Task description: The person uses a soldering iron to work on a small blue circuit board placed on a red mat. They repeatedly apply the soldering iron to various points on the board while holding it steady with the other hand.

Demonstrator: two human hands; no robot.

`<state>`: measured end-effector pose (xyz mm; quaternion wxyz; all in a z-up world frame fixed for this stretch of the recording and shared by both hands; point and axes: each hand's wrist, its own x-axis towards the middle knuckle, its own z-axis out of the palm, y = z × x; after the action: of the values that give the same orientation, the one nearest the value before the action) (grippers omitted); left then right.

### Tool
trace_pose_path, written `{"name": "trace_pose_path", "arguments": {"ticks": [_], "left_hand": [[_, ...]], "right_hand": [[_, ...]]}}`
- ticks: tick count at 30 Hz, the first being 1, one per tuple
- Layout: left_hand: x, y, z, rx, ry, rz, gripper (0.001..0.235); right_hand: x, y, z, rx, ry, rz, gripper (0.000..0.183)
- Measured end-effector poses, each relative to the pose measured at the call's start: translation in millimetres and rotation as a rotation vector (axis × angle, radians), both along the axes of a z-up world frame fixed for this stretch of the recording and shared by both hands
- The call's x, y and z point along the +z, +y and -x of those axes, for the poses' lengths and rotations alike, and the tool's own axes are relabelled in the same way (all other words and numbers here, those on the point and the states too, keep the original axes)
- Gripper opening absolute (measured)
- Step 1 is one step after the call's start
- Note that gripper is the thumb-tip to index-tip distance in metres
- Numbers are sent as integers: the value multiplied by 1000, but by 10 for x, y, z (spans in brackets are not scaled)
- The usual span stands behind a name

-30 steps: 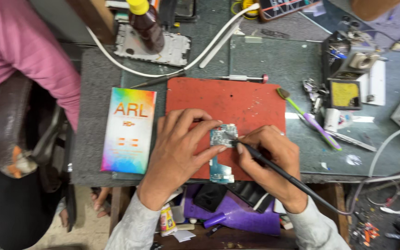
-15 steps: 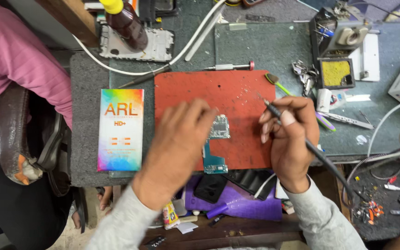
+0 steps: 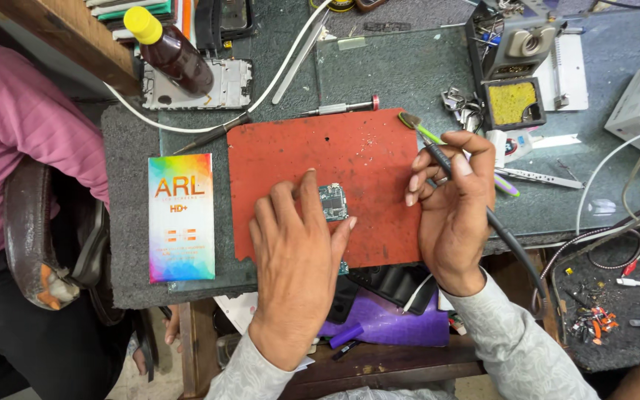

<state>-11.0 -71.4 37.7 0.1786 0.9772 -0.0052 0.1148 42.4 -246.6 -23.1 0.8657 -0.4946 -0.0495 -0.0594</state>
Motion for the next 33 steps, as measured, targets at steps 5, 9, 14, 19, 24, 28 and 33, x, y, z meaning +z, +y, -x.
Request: {"name": "trace_pose_path", "arguments": {"ticks": [5,9,14,19,24,28,33], "left_hand": [[-34,8,32,0,13,33,69],[12,-8,9,-23,0,87,72],[-7,-73,28,-98,-46,225,73],[-94,-140,-37,-101,-76,297,70],[-153,-70,-100,-175,-77,284,67],[-135,38,-132,-274,-117,249,64],[-59,281,-195,-438,-102,320,59]], "right_hand": [[42,6,26,17,12,140,33],[132,-18,14,-87,-53,419,25],[190,-259,-122,-304,-140,829,16],[166,-300,-178,-266,-92,756,16],[134,-167,-81,-212,-204,878,16],[165,-135,-45,-182,-165,869,17],[188,-425,-156,-458,-273,1110,12]]}}
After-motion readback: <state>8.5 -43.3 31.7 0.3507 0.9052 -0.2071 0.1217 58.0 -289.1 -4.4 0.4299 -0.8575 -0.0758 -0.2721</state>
